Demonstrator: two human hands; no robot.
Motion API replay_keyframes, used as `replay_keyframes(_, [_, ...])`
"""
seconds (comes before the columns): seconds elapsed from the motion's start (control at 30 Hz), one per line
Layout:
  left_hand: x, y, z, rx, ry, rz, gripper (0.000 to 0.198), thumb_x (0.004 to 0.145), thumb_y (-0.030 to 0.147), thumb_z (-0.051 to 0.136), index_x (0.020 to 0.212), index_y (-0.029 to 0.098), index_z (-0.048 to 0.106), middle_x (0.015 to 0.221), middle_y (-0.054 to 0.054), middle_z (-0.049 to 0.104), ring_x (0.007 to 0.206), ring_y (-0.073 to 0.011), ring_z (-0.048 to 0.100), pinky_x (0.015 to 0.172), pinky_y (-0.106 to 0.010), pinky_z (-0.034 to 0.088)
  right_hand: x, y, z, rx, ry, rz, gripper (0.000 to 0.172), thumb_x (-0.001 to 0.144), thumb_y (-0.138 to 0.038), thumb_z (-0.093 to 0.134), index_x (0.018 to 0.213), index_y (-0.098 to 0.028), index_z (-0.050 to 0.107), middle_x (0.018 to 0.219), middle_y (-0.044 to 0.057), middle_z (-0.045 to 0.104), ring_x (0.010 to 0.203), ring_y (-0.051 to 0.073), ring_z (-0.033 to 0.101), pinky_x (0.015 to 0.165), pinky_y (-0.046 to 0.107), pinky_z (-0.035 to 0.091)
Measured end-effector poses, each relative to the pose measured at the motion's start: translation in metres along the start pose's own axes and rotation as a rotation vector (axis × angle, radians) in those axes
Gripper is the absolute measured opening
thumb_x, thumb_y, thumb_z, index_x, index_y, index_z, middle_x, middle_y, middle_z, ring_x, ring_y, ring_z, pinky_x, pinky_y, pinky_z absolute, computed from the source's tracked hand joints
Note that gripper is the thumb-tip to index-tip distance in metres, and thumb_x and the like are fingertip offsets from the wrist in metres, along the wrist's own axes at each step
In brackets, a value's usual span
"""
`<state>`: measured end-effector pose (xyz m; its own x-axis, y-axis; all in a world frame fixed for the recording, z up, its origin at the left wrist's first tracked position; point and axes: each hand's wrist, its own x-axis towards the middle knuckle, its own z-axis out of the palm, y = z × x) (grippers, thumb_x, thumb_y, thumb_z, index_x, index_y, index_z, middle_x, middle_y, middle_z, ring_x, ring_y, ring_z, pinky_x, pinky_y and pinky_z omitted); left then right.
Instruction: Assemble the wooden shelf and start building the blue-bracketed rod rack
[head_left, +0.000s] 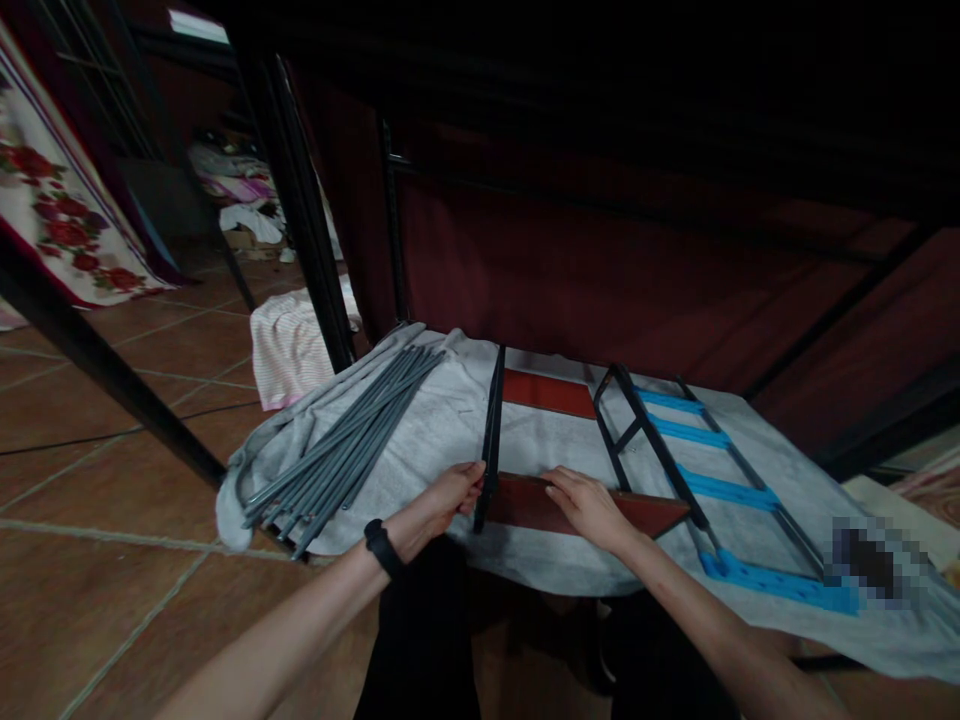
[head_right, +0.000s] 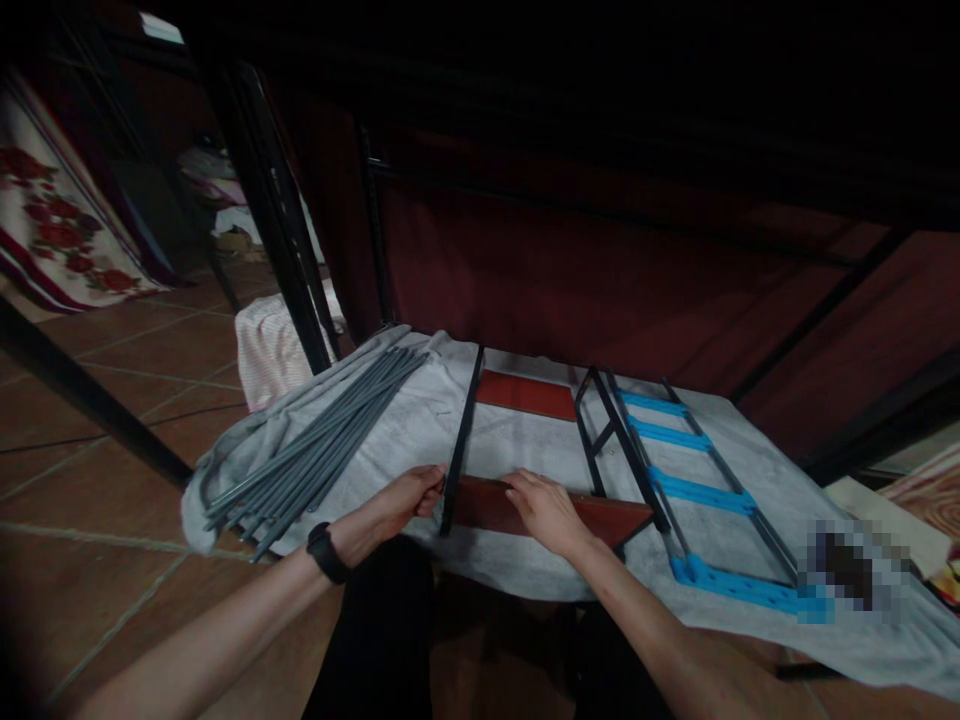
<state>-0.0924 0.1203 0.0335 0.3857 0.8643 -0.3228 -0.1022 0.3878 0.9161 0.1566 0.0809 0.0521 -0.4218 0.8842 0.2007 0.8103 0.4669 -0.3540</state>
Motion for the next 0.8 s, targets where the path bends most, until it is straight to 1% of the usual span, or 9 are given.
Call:
replay_keyframes(0.07, [0.001,-0.003,0.001,0.076,0.022,0.125,0.038,0.076,0.054,0.060,0.069,0.018,0.049,0.061,0.004,0.040,0.051,-0.0074,0.032,0.048,-0.021,0.024,0.000,0.000,0.000,-0.012,-0.003,-0.001,0.029,0.097,-0.026,0.038,0.116,-0.022,0.061,0.107,0.005,0.066,0.098,0.019,0.062,0.087,0.033,0.048])
replay_keyframes(0.17, [0.002,-0.008,-0.001,0.224,0.041,0.305,0.036,0.079,0.054,0.056,0.072,0.018,0.054,0.067,0.001,0.047,0.062,-0.0117,0.040,0.058,-0.024,0.034,0.000,0.000,0.000,-0.022,-0.009,0.007,0.030,0.097,-0.026,0.038,0.115,-0.022,0.061,0.105,0.005,0.066,0.097,0.019,0.062,0.086,0.032,0.049])
replay_keyframes(0.27, [0.001,-0.011,-0.005,0.378,0.048,0.432,0.034,0.083,0.051,0.052,0.069,0.020,0.052,0.068,0.001,0.048,0.067,-0.0139,0.042,0.064,-0.025,0.037,-0.001,0.000,0.000,-0.015,-0.017,0.005,0.030,0.097,-0.026,0.037,0.115,-0.023,0.060,0.106,0.005,0.066,0.097,0.019,0.062,0.085,0.032,0.048])
replay_keyframes(0.33, [0.001,-0.011,-0.008,0.438,0.041,0.474,0.034,0.085,0.050,0.050,0.069,0.020,0.052,0.068,0.001,0.048,0.068,-0.0144,0.043,0.067,-0.025,0.037,-0.001,0.001,0.000,-0.011,-0.018,0.005,0.030,0.097,-0.026,0.038,0.116,-0.023,0.060,0.106,0.005,0.066,0.097,0.019,0.062,0.085,0.032,0.048])
replay_keyframes(0.43, [0.000,-0.012,-0.007,0.431,0.055,0.462,0.032,0.087,0.049,0.048,0.075,0.020,0.056,0.074,-0.001,0.054,0.074,-0.0156,0.048,0.072,-0.026,0.040,-0.001,0.001,0.000,-0.014,-0.018,0.003,0.030,0.096,-0.026,0.038,0.117,-0.023,0.060,0.106,0.005,0.066,0.097,0.019,0.063,0.085,0.032,0.048])
replay_keyframes(0.57, [-0.001,-0.017,0.000,0.343,0.158,0.425,0.033,0.084,0.050,0.052,0.083,0.018,0.061,0.083,-0.004,0.061,0.082,-0.0180,0.052,0.077,-0.028,0.041,-0.001,0.001,-0.001,-0.016,-0.016,0.004,0.030,0.096,-0.026,0.038,0.117,-0.023,0.060,0.107,0.005,0.066,0.097,0.019,0.063,0.085,0.032,0.048])
replay_keyframes(0.63, [0.000,-0.022,0.004,0.300,0.188,0.402,0.036,0.082,0.052,0.054,0.077,0.017,0.061,0.077,-0.003,0.060,0.075,-0.0174,0.051,0.072,-0.028,0.041,-0.001,0.001,-0.001,-0.008,-0.013,0.008,0.030,0.096,-0.026,0.038,0.117,-0.024,0.060,0.106,0.005,0.066,0.097,0.019,0.063,0.086,0.032,0.048])
replay_keyframes(0.7, [0.002,-0.026,0.008,0.218,0.210,0.345,0.040,0.081,0.055,0.053,0.072,0.017,0.059,0.068,-0.002,0.056,0.066,-0.0155,0.048,0.064,-0.027,0.039,-0.002,0.001,0.000,-0.002,-0.011,0.009,0.029,0.096,-0.027,0.038,0.116,-0.024,0.059,0.106,0.004,0.066,0.096,0.019,0.063,0.085,0.032,0.049])
replay_keyframes(0.8, [0.007,-0.029,0.016,0.134,0.282,0.294,0.039,0.081,0.054,0.051,0.072,0.017,0.056,0.065,0.000,0.053,0.061,-0.0136,0.046,0.058,-0.026,0.035,-0.002,0.003,0.001,-0.003,-0.015,0.006,0.030,0.096,-0.030,0.037,0.116,-0.024,0.059,0.107,0.004,0.066,0.096,0.019,0.063,0.085,0.033,0.049])
